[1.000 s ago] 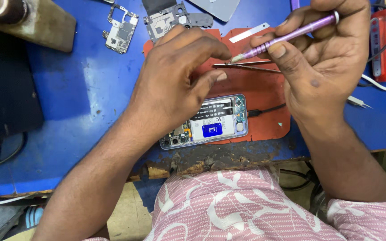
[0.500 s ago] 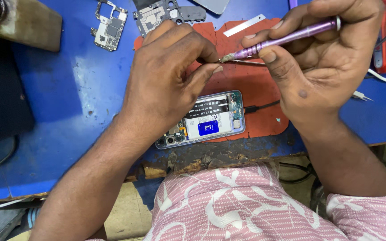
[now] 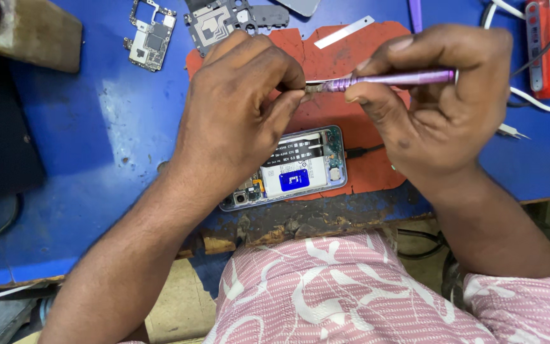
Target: The person repairs a smartphone by first inspecting the device and connecting a charging cable. They then use tweezers and a screwdriver to manipulate internal components, including the battery and ribbon cables, while the phone is open on a workbench.
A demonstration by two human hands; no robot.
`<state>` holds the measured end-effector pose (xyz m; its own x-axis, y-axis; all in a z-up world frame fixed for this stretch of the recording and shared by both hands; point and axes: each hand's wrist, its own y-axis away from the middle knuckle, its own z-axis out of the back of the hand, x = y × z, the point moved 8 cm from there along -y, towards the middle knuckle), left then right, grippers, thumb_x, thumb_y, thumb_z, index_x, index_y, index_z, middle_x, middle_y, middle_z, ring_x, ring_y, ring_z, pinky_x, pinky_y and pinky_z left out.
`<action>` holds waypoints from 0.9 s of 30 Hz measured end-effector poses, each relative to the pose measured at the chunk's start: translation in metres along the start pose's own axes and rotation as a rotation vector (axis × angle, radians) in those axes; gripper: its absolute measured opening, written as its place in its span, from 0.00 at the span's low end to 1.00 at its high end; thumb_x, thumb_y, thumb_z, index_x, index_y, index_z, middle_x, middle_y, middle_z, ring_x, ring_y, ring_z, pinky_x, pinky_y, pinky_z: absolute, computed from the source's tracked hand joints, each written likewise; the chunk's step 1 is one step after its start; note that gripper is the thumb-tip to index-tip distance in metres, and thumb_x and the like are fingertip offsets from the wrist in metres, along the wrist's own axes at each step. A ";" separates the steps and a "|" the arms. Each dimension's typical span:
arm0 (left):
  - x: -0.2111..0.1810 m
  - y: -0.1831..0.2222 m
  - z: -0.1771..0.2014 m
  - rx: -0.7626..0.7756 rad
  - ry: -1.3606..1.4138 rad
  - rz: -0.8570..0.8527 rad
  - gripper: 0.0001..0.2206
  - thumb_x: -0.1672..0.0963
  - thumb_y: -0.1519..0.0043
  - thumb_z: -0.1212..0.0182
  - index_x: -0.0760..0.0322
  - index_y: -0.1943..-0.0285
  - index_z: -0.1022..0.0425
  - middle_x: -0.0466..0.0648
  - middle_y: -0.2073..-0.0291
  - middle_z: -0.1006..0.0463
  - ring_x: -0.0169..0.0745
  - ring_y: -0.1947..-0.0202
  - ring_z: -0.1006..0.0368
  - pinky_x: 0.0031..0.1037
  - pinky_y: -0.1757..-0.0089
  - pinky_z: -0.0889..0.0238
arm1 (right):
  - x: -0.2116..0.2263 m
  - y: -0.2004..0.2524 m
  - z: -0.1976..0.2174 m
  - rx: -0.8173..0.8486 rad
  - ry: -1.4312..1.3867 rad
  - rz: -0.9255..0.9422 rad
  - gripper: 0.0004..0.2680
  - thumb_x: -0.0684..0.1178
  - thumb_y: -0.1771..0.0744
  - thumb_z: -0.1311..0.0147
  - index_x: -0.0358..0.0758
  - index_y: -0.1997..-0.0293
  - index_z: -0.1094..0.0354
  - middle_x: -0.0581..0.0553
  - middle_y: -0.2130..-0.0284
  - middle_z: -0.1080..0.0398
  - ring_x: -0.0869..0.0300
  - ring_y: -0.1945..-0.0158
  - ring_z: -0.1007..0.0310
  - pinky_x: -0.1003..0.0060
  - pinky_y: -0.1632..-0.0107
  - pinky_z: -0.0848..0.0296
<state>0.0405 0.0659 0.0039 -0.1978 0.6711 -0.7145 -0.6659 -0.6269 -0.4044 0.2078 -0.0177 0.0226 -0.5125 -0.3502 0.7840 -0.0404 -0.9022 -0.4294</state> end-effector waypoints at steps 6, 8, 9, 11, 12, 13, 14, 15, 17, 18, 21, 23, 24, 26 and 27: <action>-0.014 -0.004 -0.008 0.150 0.039 -0.074 0.16 0.56 0.41 0.23 0.65 0.52 0.27 0.47 0.58 0.25 0.50 0.52 0.30 0.43 0.47 0.39 | -0.004 -0.001 0.014 0.024 -0.202 -0.162 0.19 0.30 0.31 0.43 0.35 0.42 0.56 0.40 0.54 0.38 0.56 0.51 0.20 0.63 0.46 0.13; -0.024 -0.002 -0.010 0.174 0.023 -0.108 0.26 0.54 0.50 0.23 0.69 0.46 0.28 0.54 0.53 0.28 0.56 0.48 0.33 0.46 0.47 0.42 | 0.006 0.006 0.018 0.047 -0.153 -0.081 0.19 0.28 0.29 0.45 0.35 0.40 0.55 0.38 0.54 0.36 0.55 0.51 0.20 0.60 0.44 0.13; -0.027 0.000 -0.011 0.184 0.016 -0.123 0.31 0.53 0.54 0.24 0.72 0.43 0.29 0.58 0.51 0.29 0.59 0.47 0.35 0.48 0.47 0.44 | 0.011 0.014 0.020 0.044 -0.135 -0.077 0.18 0.28 0.29 0.45 0.35 0.40 0.54 0.37 0.55 0.33 0.55 0.51 0.20 0.59 0.42 0.14; -0.030 0.001 -0.018 0.202 -0.076 -0.174 0.29 0.55 0.54 0.25 0.72 0.44 0.27 0.56 0.51 0.30 0.57 0.46 0.35 0.47 0.45 0.43 | 0.018 0.025 0.020 0.069 -0.074 -0.086 0.16 0.27 0.30 0.47 0.34 0.43 0.52 0.34 0.57 0.30 0.53 0.52 0.20 0.57 0.42 0.15; -0.030 0.002 -0.021 0.212 -0.123 -0.198 0.28 0.56 0.54 0.25 0.72 0.45 0.26 0.56 0.51 0.30 0.56 0.46 0.35 0.47 0.44 0.43 | 0.020 0.029 0.018 0.098 -0.032 -0.099 0.16 0.26 0.32 0.49 0.33 0.44 0.52 0.33 0.59 0.29 0.51 0.54 0.20 0.55 0.44 0.16; -0.030 0.003 -0.022 0.224 -0.123 -0.203 0.22 0.57 0.50 0.27 0.70 0.48 0.24 0.54 0.50 0.30 0.54 0.44 0.35 0.47 0.42 0.43 | 0.020 0.031 0.015 0.121 0.004 -0.092 0.15 0.26 0.33 0.49 0.33 0.46 0.51 0.31 0.59 0.28 0.50 0.55 0.19 0.55 0.46 0.16; -0.029 0.004 -0.023 0.236 -0.124 -0.208 0.16 0.59 0.47 0.29 0.68 0.51 0.22 0.53 0.48 0.30 0.53 0.42 0.35 0.48 0.39 0.44 | 0.021 0.033 0.013 0.144 0.040 -0.084 0.15 0.26 0.34 0.49 0.32 0.48 0.50 0.30 0.60 0.27 0.49 0.56 0.19 0.55 0.47 0.16; -0.029 0.005 -0.024 0.250 -0.121 -0.216 0.10 0.60 0.43 0.31 0.66 0.53 0.21 0.51 0.47 0.29 0.51 0.40 0.35 0.48 0.37 0.44 | 0.022 0.035 0.008 0.165 0.075 -0.062 0.14 0.26 0.34 0.47 0.32 0.50 0.48 0.29 0.60 0.27 0.48 0.55 0.19 0.56 0.48 0.16; -0.031 0.009 -0.029 0.325 -0.122 -0.240 0.06 0.60 0.46 0.33 0.62 0.60 0.17 0.50 0.51 0.29 0.51 0.41 0.35 0.54 0.37 0.48 | 0.023 0.039 0.004 0.193 0.124 -0.040 0.13 0.26 0.34 0.46 0.32 0.53 0.47 0.29 0.61 0.26 0.47 0.54 0.19 0.57 0.49 0.17; -0.032 0.010 -0.031 0.361 -0.124 -0.253 0.06 0.60 0.47 0.34 0.60 0.64 0.15 0.50 0.52 0.29 0.52 0.42 0.35 0.57 0.37 0.49 | 0.024 0.040 0.003 0.201 0.140 -0.040 0.13 0.27 0.34 0.46 0.32 0.53 0.48 0.30 0.61 0.26 0.47 0.53 0.19 0.56 0.48 0.17; -0.036 0.012 -0.031 0.346 -0.169 -0.257 0.09 0.59 0.49 0.35 0.55 0.63 0.13 0.50 0.54 0.29 0.54 0.44 0.36 0.62 0.37 0.52 | 0.021 0.044 0.001 0.228 0.148 -0.043 0.13 0.28 0.33 0.44 0.33 0.52 0.48 0.32 0.59 0.25 0.49 0.52 0.18 0.60 0.48 0.17; -0.037 0.015 -0.033 0.363 -0.213 -0.270 0.09 0.59 0.50 0.35 0.56 0.64 0.13 0.49 0.56 0.29 0.53 0.44 0.36 0.63 0.37 0.52 | 0.017 0.048 0.000 0.247 0.146 -0.063 0.13 0.28 0.32 0.44 0.33 0.52 0.48 0.31 0.57 0.25 0.50 0.52 0.18 0.61 0.49 0.16; -0.038 0.015 -0.034 0.372 -0.234 -0.278 0.09 0.59 0.50 0.35 0.56 0.64 0.13 0.49 0.58 0.30 0.52 0.45 0.36 0.63 0.36 0.52 | 0.015 0.050 -0.001 0.257 0.147 -0.079 0.12 0.28 0.33 0.44 0.33 0.52 0.47 0.31 0.57 0.25 0.50 0.52 0.18 0.61 0.50 0.16; -0.037 0.015 -0.036 0.367 -0.254 -0.265 0.10 0.59 0.49 0.36 0.54 0.63 0.12 0.49 0.60 0.30 0.52 0.46 0.36 0.64 0.37 0.52 | 0.013 0.051 -0.003 0.268 0.152 -0.082 0.12 0.28 0.33 0.44 0.32 0.53 0.46 0.31 0.57 0.25 0.50 0.52 0.18 0.62 0.50 0.17; -0.037 0.014 -0.036 0.363 -0.266 -0.260 0.10 0.59 0.49 0.36 0.53 0.62 0.12 0.49 0.61 0.31 0.51 0.46 0.36 0.65 0.37 0.52 | 0.013 0.050 -0.004 0.267 0.159 -0.069 0.12 0.29 0.33 0.44 0.31 0.53 0.46 0.31 0.57 0.24 0.50 0.51 0.18 0.63 0.51 0.17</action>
<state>0.0646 0.0182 0.0041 -0.1371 0.8934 -0.4278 -0.9148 -0.2799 -0.2912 0.1960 -0.0662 0.0093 -0.6449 -0.2607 0.7184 0.1359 -0.9642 -0.2278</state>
